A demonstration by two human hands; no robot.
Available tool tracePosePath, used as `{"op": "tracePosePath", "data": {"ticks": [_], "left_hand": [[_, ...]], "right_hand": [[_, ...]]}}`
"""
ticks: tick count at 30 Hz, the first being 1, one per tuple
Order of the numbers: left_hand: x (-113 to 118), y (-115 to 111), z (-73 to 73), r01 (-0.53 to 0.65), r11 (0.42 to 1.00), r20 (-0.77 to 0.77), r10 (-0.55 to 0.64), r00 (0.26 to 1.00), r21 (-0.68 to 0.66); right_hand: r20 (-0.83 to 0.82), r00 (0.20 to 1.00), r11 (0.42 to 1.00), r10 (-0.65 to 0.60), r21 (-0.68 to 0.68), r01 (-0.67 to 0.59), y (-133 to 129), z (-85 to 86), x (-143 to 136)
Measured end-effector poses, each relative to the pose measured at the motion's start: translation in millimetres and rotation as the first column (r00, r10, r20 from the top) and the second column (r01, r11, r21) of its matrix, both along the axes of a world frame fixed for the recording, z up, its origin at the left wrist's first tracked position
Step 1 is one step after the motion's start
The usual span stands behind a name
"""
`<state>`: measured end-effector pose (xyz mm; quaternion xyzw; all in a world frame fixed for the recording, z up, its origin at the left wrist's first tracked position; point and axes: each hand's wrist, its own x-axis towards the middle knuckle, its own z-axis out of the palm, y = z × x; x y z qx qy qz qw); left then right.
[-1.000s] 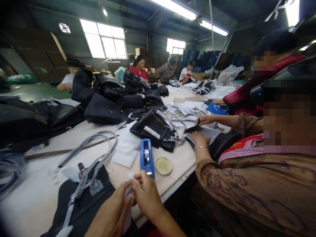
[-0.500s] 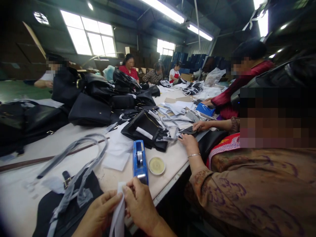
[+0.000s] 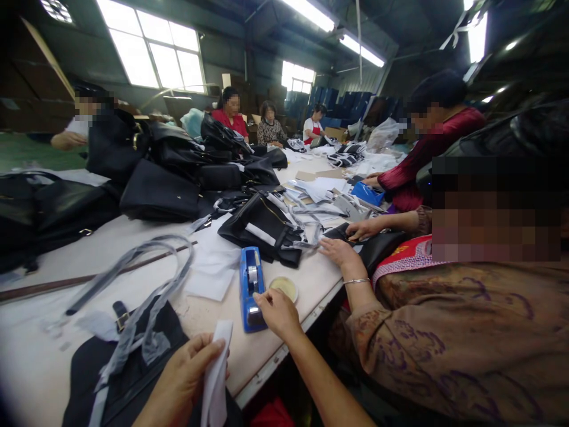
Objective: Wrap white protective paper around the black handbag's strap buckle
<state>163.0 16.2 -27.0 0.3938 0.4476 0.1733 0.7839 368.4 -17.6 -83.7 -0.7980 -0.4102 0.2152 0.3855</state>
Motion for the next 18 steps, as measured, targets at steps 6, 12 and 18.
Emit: {"op": "tracePosePath", "data": {"ticks": [6, 12, 18], "left_hand": [[1, 2, 1.0, 0.010, 1.000, 0.004, -0.010, 1.000, 0.015], [-1, 3, -1.3, -0.006, 1.000, 0.016, 0.006, 1.000, 0.012], [1, 5, -5.4, 0.002, 1.000, 0.019, -0.003, 1.000, 0.024]], "right_hand": [[-0.214, 0.974, 0.987, -0.072, 0.124, 0.100, 5, 1.7, -9], [-0.225, 0.972, 0.974, -0.068, 0.198, 0.114, -20, 22.1, -34], [-0.661, 0.748, 0.968, -0.063, 0.143, 0.208, -32, 7.6, -50]]}}
